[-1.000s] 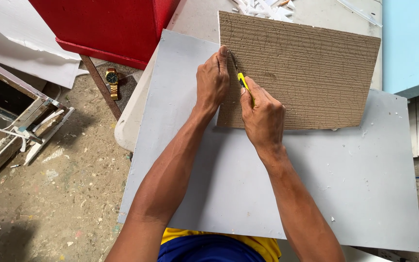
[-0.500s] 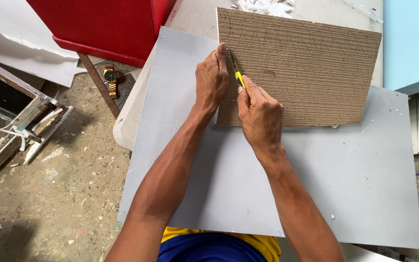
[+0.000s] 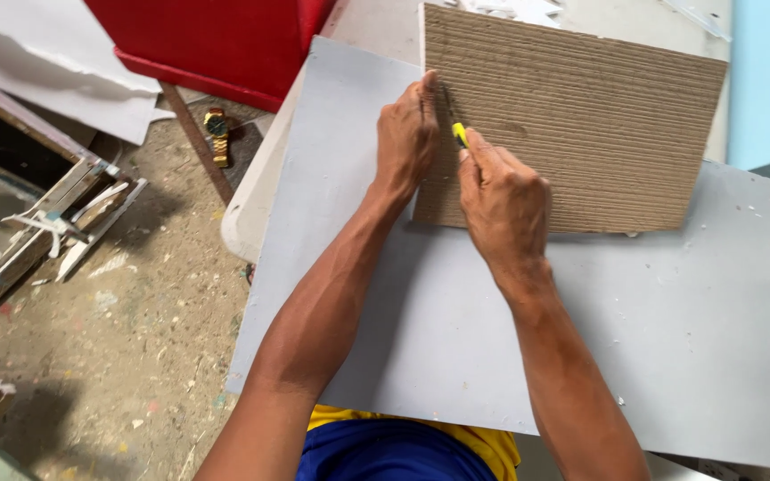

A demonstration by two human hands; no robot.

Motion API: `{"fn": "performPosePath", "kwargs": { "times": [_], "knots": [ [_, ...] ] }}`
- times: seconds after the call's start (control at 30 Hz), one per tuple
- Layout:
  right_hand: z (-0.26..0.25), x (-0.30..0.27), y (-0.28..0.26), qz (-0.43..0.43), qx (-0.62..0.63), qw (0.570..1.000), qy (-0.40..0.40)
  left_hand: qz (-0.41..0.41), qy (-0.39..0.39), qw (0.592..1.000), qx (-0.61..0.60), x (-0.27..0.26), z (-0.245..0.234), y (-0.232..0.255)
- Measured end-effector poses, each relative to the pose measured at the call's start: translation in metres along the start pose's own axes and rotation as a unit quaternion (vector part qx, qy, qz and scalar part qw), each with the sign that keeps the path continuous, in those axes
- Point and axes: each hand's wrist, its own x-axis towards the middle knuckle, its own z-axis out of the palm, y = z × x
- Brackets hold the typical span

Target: A person uses a utility knife to cut and shape a piece of textured board on a floor-level workspace.

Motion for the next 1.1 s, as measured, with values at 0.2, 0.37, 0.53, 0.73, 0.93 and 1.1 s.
{"fn": "performPosePath", "kwargs": {
  "times": [0.2, 0.37, 0.53, 0.73, 0.93, 1.1],
  "knots": [
    [-0.007, 0.009, -0.004, -0.017, -0.009, 0.999, -0.027, -0.027, -0.015, 0.999, -0.016, -0.003, -0.003, 0.004],
    [-0.014, 0.017, -0.007, -0.008, -0.025, 0.998, -0.051, -0.001, -0.003, 1.000, -0.009, -0.002, -0.001, -0.001],
    [-0.007, 0.025, -0.004, -0.011, -0.031, 0.997, -0.071, 0.021, -0.001, 1.000, -0.002, -0.002, 0.001, -0.004],
    [0.003, 0.040, -0.001, 0.026, 0.000, 0.994, -0.105, 0.031, -0.003, 0.999, -0.017, -0.003, -0.001, -0.003],
    [0.005, 0.054, -0.001, 0.051, 0.015, 0.990, -0.131, 0.038, -0.014, 0.999, 0.004, -0.003, 0.001, -0.004],
    [-0.004, 0.051, 0.001, 0.047, 0.072, 0.980, -0.179, 0.024, 0.026, 0.998, -0.044, -0.005, -0.006, 0.004]
  ]
}}
